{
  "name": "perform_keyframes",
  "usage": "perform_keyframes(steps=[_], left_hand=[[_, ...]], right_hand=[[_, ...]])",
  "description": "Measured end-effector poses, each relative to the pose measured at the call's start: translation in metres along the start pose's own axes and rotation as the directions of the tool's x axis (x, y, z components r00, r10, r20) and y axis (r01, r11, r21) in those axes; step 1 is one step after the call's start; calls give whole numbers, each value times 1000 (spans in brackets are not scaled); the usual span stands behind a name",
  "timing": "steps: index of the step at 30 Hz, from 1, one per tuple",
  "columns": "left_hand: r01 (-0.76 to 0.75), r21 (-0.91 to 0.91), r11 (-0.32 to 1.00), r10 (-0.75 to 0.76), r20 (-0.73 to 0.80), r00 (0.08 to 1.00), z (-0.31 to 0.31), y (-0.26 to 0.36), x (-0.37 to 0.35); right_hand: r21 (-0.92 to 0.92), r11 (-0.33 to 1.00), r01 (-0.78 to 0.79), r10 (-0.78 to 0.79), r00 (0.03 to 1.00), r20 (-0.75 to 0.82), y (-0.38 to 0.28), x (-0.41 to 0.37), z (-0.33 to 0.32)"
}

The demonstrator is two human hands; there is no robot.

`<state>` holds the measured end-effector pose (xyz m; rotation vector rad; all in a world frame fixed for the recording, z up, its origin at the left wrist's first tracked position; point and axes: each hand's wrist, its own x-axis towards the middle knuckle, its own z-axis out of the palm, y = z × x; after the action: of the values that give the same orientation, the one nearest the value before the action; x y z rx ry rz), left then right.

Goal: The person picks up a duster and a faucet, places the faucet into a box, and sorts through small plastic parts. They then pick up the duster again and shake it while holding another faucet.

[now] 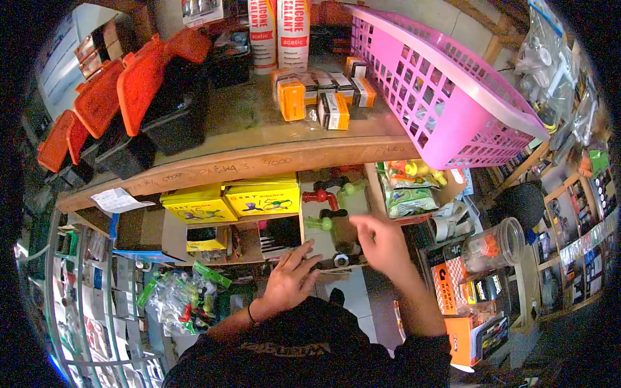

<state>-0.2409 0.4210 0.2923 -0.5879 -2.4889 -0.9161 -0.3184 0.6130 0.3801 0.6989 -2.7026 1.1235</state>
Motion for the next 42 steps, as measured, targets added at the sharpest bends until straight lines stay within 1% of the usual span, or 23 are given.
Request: perform_keyframes(steps=[3,5,6,9,13,16,19,21,22,24,25,26,27,29,30,31,32,33,35,37,39,41,42], left_hand=[[25,-126,992,-28,-18,999,-7,-2,-5],[31,-171,985,-36,-26,999,-14,-3,-11],[31,-211,977,-42,-48,998,-18,-5,-14],[24,-212,977,-40,-72,997,-26,-17,-32],[101,-216,971,-133,-137,982,-47,-17,-62],[229,-233,945,-281,-223,933,-57,-12,-94],[434,-310,846,-515,-260,817,-50,-8,-141],[635,-314,706,-708,-312,633,-51,9,-169],[659,-298,690,-721,-355,595,-51,15,-185],[739,-382,555,-821,-395,413,-46,31,-218],[757,-379,532,-827,-424,369,-47,39,-230],[791,-353,499,-836,-437,332,-46,48,-242],[822,-333,463,-843,-451,292,-44,55,-253],[844,-367,392,-857,-480,189,-41,60,-265],[858,-323,400,-823,-538,182,-39,60,-273],[879,-265,396,-802,-567,190,-40,64,-284],[885,-335,324,-838,-536,104,-39,64,-288],[901,-322,292,-854,-513,93,-40,65,-296],[852,-405,332,-878,-463,122,-45,54,-309],[873,-367,323,-890,-430,149,-50,29,-335],[918,-301,260,-892,-439,109,-52,-11,-372],[908,-355,222,-892,-450,42,-54,-54,-404],[918,-354,177,-886,-463,-8,-54,-76,-419]], right_hand=[[273,961,-41,0,989,149,-22,-50,4],[345,938,-31,-55,970,237,-31,-71,8],[350,921,-171,48,942,333,-43,-77,7],[382,902,-201,72,942,327,-51,-84,19],[444,889,-114,-56,935,351,-59,-67,26],[416,908,-57,-150,882,448,-64,-50,28],[503,864,-20,-305,774,555,-72,-43,43],[552,832,-56,-382,664,643,-73,-47,68],[558,825,-90,-403,598,693,-74,-52,84],[531,842,-98,-430,473,769,-70,-69,121],[502,862,-64,-435,414,800,-69,-79,138],[501,863,61,-478,418,772,-79,-88,146],[536,842,67,-512,417,751,-79,-101,160],[634,766,105,-633,301,714,-77,-118,181],[588,808,-33,-570,209,795,-81,-124,187],[593,803,-61,-577,173,798,-84,-129,196],[575,818,-19,-571,102,815,-88,-136,205],[559,829,28,-560,44,827,-93,-145,213],[560,826,60,-563,54,825,-105,-156,224],[587,810,-1,-585,78,807,-111,-164,240],[543,840,9,-540,111,834,-116,-170,263],[422,907,0,-413,202,888,-116,-177,293],[321,946,38,-322,185,928,-121,-174,309]])
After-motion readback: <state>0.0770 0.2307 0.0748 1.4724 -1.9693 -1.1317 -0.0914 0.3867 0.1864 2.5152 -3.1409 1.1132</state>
